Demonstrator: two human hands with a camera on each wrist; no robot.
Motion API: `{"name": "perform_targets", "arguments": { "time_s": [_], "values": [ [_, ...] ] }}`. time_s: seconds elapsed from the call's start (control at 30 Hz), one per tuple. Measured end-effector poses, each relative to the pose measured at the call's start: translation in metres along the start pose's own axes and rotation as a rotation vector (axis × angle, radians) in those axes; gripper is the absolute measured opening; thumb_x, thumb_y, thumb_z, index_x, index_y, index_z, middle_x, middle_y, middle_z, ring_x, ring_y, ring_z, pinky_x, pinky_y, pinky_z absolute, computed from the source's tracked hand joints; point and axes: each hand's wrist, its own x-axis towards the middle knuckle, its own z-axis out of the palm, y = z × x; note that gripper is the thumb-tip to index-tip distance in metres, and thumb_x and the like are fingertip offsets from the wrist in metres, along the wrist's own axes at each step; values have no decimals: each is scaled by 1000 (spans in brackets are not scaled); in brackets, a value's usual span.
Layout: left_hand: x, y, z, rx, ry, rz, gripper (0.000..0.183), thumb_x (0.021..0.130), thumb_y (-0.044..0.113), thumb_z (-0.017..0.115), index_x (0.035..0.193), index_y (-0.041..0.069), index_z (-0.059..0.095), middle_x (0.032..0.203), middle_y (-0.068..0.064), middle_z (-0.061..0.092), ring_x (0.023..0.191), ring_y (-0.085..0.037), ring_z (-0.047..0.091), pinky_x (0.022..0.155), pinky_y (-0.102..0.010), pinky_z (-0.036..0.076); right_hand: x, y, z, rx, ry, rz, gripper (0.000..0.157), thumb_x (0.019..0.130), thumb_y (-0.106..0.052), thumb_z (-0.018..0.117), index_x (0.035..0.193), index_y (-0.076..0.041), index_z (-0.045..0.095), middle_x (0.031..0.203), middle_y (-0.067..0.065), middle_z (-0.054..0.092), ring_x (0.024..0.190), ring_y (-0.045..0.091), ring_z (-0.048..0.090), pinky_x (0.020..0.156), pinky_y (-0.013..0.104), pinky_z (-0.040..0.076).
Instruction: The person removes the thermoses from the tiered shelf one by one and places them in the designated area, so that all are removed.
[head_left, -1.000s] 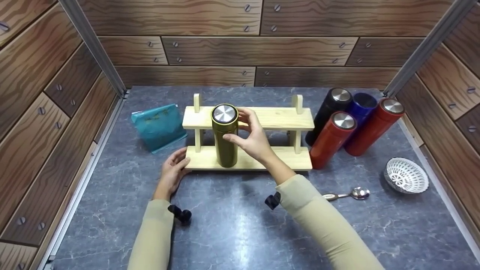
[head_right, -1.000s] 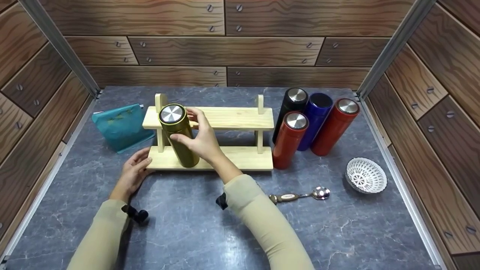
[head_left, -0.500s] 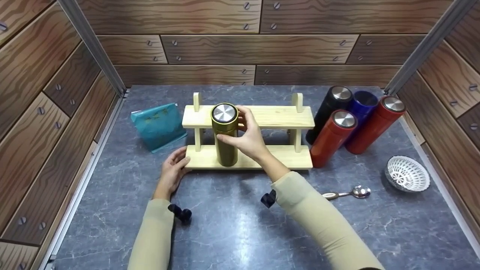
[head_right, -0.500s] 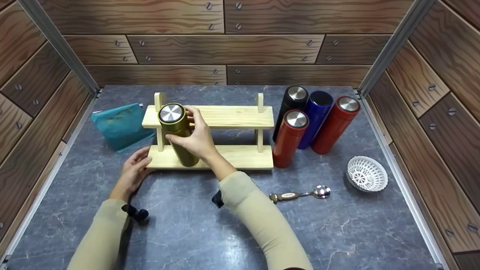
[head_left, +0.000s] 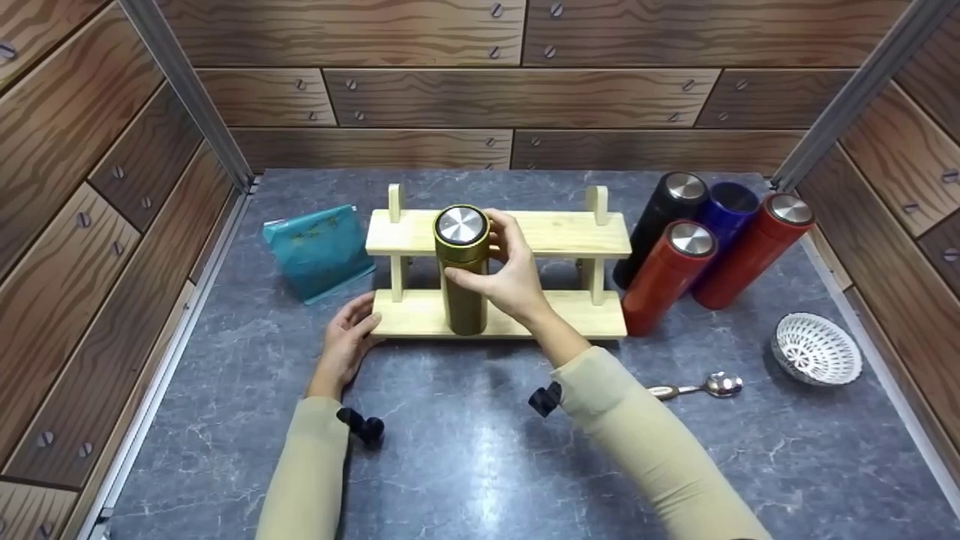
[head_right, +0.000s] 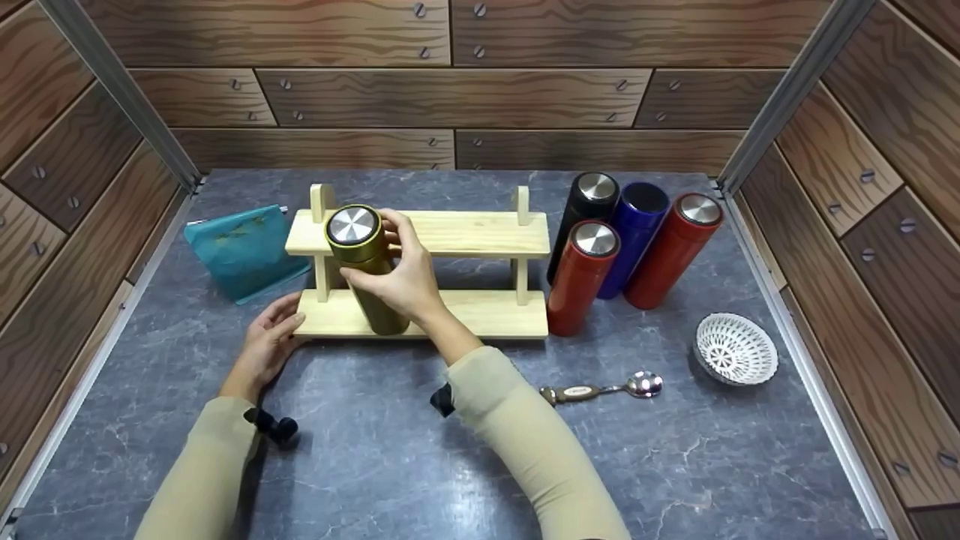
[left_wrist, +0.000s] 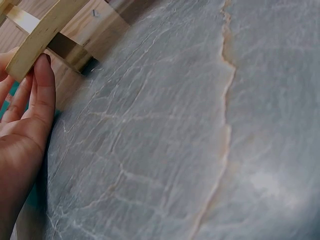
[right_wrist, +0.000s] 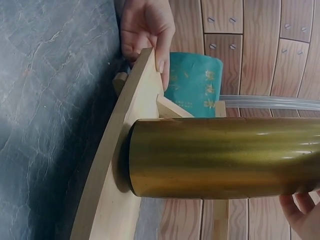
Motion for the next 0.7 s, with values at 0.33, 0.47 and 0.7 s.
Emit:
{"name": "perform_targets", "arguments": {
  "time_s": [0.33,0.47,0.7],
  "values": [
    [0,0,0,-8,-3,6,51,85,3,66,133,4,47,129,-14,48,105,-22,55,74,-29,52,-5,-7,-15,-7,16,-9,72,62,4,83,123,6,46,113,14,56,96,22,55,83,43,46],
    [1,0,0,8,5,-5,51,85,4,66,132,5,48,129,-13,49,107,-22,55,76,-30,52,-8,-8,-21,-3,33,-18,72,61,5,82,123,7,47,112,14,55,96,22,55,81,41,47],
    [1,0,1,5,6,-9,47,86,4,65,130,7,50,128,-12,50,107,-23,55,75,-30,52,-14,-8,-35,-6,77,-23,72,61,8,82,123,8,46,111,12,56,96,22,56,80,39,47]
  ]
}}
